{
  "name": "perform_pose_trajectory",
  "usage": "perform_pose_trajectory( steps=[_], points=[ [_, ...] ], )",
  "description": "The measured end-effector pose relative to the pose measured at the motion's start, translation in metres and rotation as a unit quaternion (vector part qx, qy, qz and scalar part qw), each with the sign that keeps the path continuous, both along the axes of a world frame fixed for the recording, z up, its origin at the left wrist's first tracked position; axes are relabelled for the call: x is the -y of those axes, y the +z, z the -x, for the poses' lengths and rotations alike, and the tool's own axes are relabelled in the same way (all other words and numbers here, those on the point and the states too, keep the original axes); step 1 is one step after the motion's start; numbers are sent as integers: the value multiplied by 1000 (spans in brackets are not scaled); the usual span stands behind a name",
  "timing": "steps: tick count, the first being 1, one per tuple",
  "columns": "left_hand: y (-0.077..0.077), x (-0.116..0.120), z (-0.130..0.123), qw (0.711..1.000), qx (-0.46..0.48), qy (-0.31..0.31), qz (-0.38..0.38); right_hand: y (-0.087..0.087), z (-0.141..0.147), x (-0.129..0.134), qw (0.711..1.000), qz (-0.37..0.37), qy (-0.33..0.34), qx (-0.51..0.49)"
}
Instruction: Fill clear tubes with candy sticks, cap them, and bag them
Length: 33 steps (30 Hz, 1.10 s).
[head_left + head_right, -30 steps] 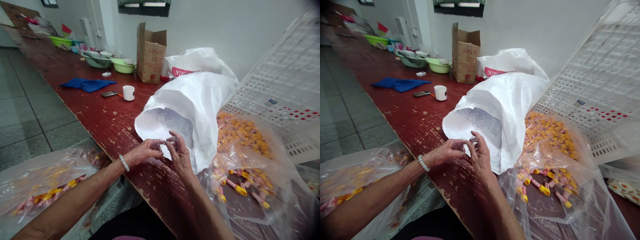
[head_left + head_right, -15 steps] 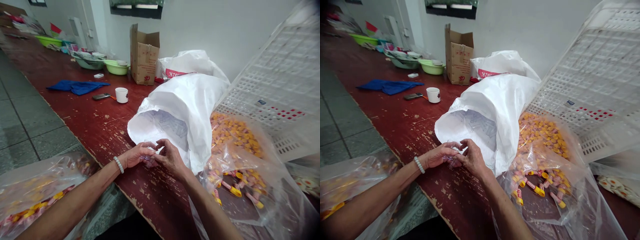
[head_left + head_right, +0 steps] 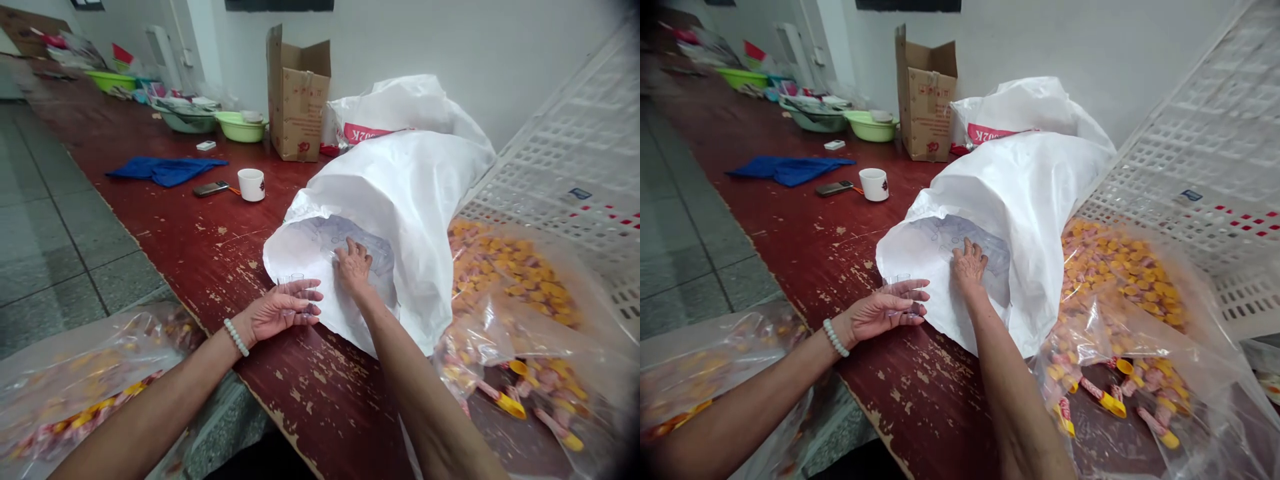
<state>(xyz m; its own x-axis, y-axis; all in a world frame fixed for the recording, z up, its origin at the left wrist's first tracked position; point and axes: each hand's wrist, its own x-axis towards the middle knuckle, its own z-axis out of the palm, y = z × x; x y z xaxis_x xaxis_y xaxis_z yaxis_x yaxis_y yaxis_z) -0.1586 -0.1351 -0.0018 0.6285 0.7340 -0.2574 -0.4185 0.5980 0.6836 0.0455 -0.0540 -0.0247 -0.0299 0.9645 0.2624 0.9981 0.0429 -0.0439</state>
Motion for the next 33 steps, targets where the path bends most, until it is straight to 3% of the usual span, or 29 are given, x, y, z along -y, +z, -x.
perform_pose_trajectory(
  steps=[3, 9, 13, 15, 19, 22, 27, 33],
  points=[
    [-1, -1, 0, 999, -32, 37, -8, -2, -3, 9, 1000, -10, 24, -10],
    [-3, -5, -7, 987, -72, 144, -11, 10, 2, 41, 983, -13, 36, -179],
    [-6, -2, -10, 984, -55, 171, -16, 17, 14, 79, 899, -6, 109, -424],
    [-7, 0, -10, 982, -57, 181, -19, 23, 15, 100, 872, 9, 119, -474],
    [-1, 9, -9, 979, -77, 184, -44, 44, 10, 133, 869, 49, 163, -465],
    [6, 22, -15, 982, -86, 149, -82, 56, 11, 148, 874, 71, 182, -444],
    [7, 46, -33, 976, -94, 59, -186, 57, 18, 162, 849, 69, 119, -510],
    [0, 66, -60, 962, -154, 74, -213, 67, 5, 199, 882, -24, 150, -446]
  ],
)
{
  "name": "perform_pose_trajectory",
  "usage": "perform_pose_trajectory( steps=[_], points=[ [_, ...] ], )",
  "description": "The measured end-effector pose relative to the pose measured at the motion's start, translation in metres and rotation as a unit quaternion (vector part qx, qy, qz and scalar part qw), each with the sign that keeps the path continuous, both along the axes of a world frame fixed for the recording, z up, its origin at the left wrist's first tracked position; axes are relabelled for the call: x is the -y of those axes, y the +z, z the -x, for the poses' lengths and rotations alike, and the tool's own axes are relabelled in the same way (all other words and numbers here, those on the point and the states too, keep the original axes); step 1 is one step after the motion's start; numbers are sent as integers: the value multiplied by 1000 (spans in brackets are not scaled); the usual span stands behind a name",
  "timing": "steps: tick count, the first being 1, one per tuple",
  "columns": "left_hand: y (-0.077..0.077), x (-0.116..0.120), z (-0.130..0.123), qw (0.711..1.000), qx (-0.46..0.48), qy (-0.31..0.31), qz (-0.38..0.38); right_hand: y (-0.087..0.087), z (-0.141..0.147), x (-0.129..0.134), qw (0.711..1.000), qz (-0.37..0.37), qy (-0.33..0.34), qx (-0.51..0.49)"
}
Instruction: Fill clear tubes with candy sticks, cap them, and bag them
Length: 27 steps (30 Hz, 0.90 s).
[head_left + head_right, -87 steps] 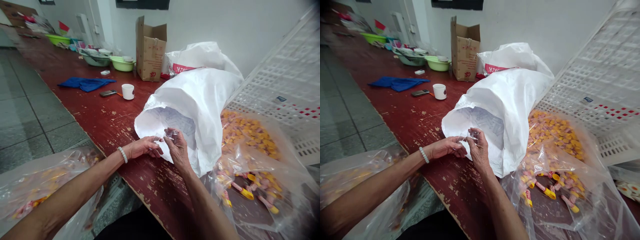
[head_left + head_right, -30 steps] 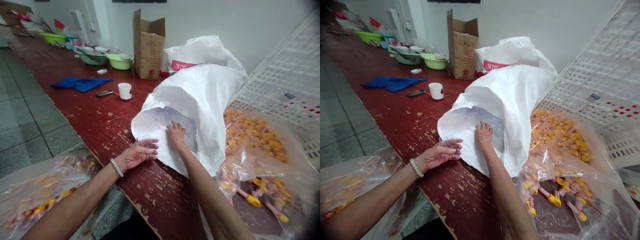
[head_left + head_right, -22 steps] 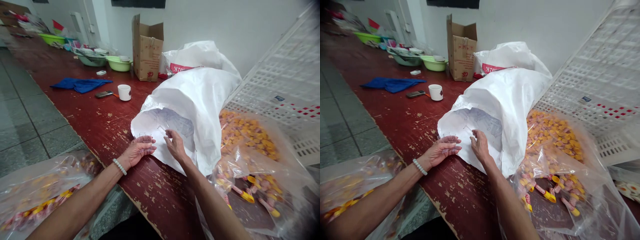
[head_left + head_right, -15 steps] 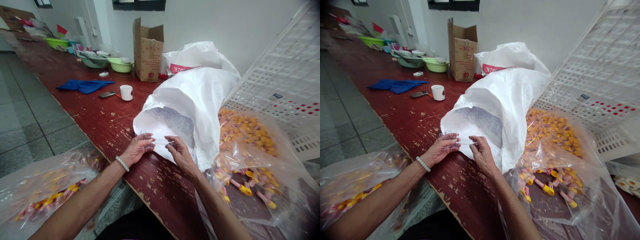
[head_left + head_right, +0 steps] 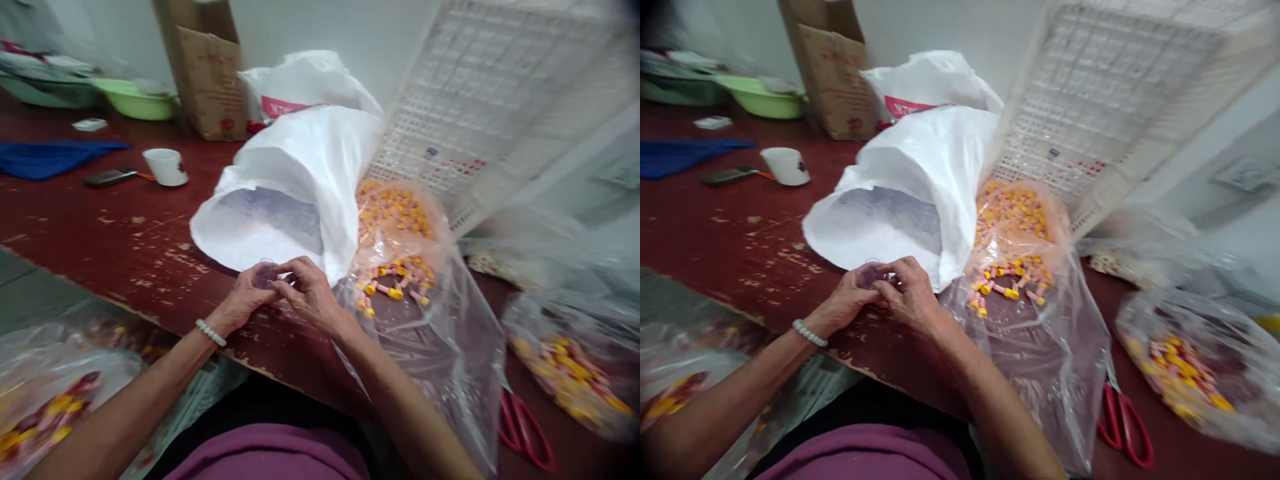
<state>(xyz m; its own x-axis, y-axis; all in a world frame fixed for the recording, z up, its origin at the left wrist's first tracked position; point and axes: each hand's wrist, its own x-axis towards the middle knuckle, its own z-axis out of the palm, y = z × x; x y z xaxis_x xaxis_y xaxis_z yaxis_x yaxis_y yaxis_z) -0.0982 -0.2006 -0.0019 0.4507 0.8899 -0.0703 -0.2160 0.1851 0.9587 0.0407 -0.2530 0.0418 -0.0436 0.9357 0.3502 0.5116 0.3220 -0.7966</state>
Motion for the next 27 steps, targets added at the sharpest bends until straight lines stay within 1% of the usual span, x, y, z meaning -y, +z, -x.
perform_pose_trajectory(
  steps=[2, 4, 5, 6, 7, 8, 10, 12, 14, 16, 18, 20, 22, 24, 27],
  points=[
    [-1, 4, -7, 1000, -10, 2, -4, 5, -23, 16, 998, -40, -46, 17],
    [-1, 8, -12, 1000, -13, -2, -4, 3, -61, 33, 988, -53, -138, 39],
    [-1, 10, -14, 1000, -12, -4, -2, -1, -84, 40, 979, -47, -187, 62],
    [-1, 11, -16, 1000, -12, -5, -1, -8, -108, 48, 963, -33, -252, 88],
    [0, 13, -17, 1000, -12, -6, 0, -16, -132, 54, 943, -6, -297, 147],
    [0, 15, -19, 1000, -13, -8, 1, -26, -154, 59, 919, 23, -324, 223],
    [4, 21, -25, 1000, -14, -18, -1, -46, -187, 66, 906, 46, -331, 261],
    [8, 27, -32, 999, -14, -30, -4, -59, -201, 70, 903, 56, -327, 273],
    [12, 34, -38, 999, -20, -42, -9, -61, -197, 73, 901, 51, -334, 273],
    [13, 40, -42, 998, -29, -47, -26, -50, -179, 76, 913, 19, -326, 244],
    [13, 44, -44, 996, -48, -50, -48, -30, -152, 81, 942, -25, -276, 188],
    [12, 47, -43, 993, -70, -55, -73, -7, -123, 86, 969, -51, -194, 143],
    [12, 50, -41, 988, -91, -73, -103, 11, -97, 90, 981, -66, -130, 128],
    [15, 52, -39, 978, -115, -98, -144, 20, -78, 91, 985, -69, -83, 135],
    [20, 55, -36, 963, -148, -136, -179, 21, -65, 91, 985, -58, -36, 157]
  ],
)
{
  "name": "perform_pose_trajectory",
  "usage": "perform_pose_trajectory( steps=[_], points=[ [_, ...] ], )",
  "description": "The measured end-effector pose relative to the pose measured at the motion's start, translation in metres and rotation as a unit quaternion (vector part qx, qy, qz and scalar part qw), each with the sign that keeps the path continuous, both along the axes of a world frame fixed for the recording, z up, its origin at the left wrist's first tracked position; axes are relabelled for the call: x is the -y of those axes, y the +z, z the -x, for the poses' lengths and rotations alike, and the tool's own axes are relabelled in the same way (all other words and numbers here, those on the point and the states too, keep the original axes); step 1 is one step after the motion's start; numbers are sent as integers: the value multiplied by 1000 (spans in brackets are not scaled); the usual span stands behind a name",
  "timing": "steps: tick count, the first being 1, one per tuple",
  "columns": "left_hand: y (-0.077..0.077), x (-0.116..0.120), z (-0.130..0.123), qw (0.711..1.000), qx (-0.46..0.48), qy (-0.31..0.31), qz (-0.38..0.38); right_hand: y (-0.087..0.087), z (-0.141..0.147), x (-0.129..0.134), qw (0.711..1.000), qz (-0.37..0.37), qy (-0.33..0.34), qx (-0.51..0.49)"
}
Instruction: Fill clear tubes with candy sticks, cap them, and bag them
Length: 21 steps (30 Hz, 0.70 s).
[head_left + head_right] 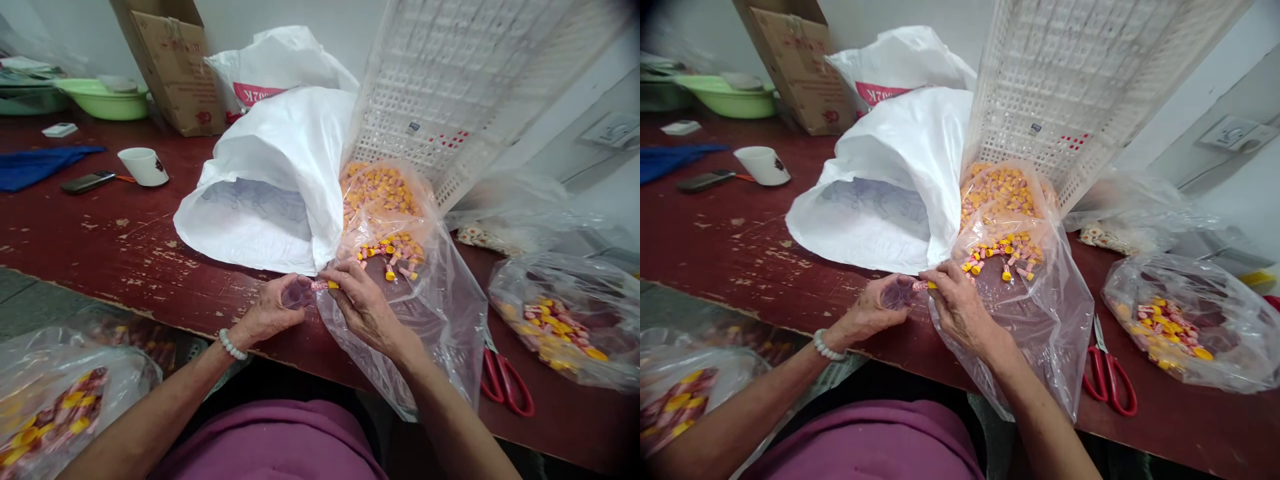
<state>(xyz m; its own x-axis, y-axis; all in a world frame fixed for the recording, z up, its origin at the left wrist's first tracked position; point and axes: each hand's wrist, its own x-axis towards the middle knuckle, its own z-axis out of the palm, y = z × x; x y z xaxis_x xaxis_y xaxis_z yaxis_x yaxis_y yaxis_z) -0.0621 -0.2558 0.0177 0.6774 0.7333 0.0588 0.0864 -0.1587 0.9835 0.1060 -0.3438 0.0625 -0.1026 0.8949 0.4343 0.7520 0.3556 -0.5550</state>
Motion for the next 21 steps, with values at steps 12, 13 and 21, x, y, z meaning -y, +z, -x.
perform_pose_trajectory(
  steps=[12, 13, 21],
  points=[
    [-6, 8, -5, 998, 27, 8, 56, -36, 17, 3, 996, -33, -87, -17],
    [-8, 9, -5, 998, 24, 9, 49, -39, 19, 3, 998, -17, -68, -7],
    [-25, -8, 5, 975, 62, 97, 188, -53, -58, 2, 964, -4, -264, -43]
  ],
)
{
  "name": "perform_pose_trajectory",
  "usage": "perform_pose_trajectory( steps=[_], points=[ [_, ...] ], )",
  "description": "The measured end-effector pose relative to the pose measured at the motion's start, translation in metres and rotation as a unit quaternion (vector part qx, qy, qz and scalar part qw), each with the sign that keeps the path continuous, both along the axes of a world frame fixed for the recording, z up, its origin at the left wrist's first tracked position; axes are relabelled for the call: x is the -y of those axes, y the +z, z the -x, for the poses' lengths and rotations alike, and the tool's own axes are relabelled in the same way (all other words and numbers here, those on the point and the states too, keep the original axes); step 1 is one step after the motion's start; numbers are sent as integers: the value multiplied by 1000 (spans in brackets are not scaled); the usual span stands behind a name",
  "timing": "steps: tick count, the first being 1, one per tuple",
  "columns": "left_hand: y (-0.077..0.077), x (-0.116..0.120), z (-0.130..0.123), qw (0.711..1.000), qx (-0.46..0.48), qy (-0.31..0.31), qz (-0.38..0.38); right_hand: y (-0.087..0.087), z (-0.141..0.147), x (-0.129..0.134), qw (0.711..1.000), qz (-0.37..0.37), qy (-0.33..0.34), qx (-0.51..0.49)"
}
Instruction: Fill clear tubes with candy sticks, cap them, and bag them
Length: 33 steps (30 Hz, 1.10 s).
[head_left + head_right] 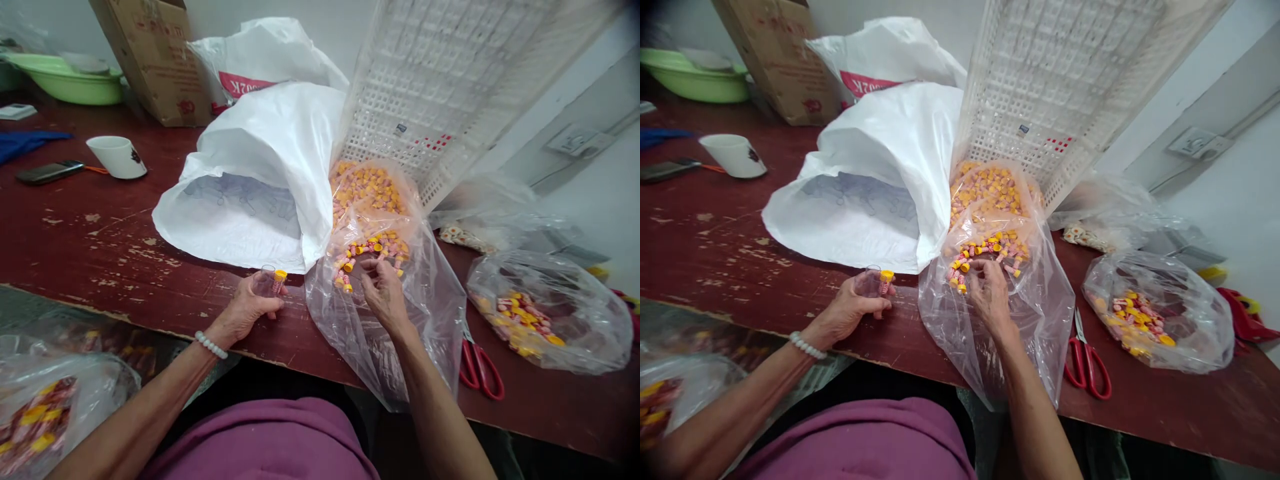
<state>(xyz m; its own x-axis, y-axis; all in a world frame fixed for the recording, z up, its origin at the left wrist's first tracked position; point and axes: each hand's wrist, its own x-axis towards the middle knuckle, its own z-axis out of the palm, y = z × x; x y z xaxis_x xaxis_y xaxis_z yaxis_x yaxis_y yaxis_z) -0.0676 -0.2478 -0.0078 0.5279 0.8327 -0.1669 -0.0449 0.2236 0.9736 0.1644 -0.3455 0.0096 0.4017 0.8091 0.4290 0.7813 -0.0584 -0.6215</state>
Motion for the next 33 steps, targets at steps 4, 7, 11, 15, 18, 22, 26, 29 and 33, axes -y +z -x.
perform_pose_trajectory(
  steps=[4, 7, 11, 15, 18, 22, 26, 29, 33],
  points=[
    [-1, -3, 3, 1000, 10, 3, 3, -34, -15, -1, 989, 118, 32, 82],
    [3, 2, -2, 1000, 4, -18, -1, -49, -13, -5, 986, 131, 6, 106],
    [9, 7, -8, 999, -13, -29, -5, -48, -23, -5, 990, 117, -45, 71],
    [12, 9, -8, 999, -5, -49, -22, -25, -26, 3, 995, 56, -85, -17],
    [7, 11, -15, 995, -6, -74, -64, -9, -1, 5, 998, 6, 5, -60],
    [-14, 19, -44, 986, -25, -24, -163, -23, 43, -9, 996, -26, 60, 60],
    [-27, 26, -63, 978, -37, 0, -207, -49, 37, -14, 998, -52, 24, 26],
    [-26, 24, -60, 984, -29, -6, -173, -47, 4, -4, 993, -99, -45, -33],
    [-21, 19, -51, 989, -26, -3, -147, -40, -20, 10, 999, 3, -42, 30]
  ],
)
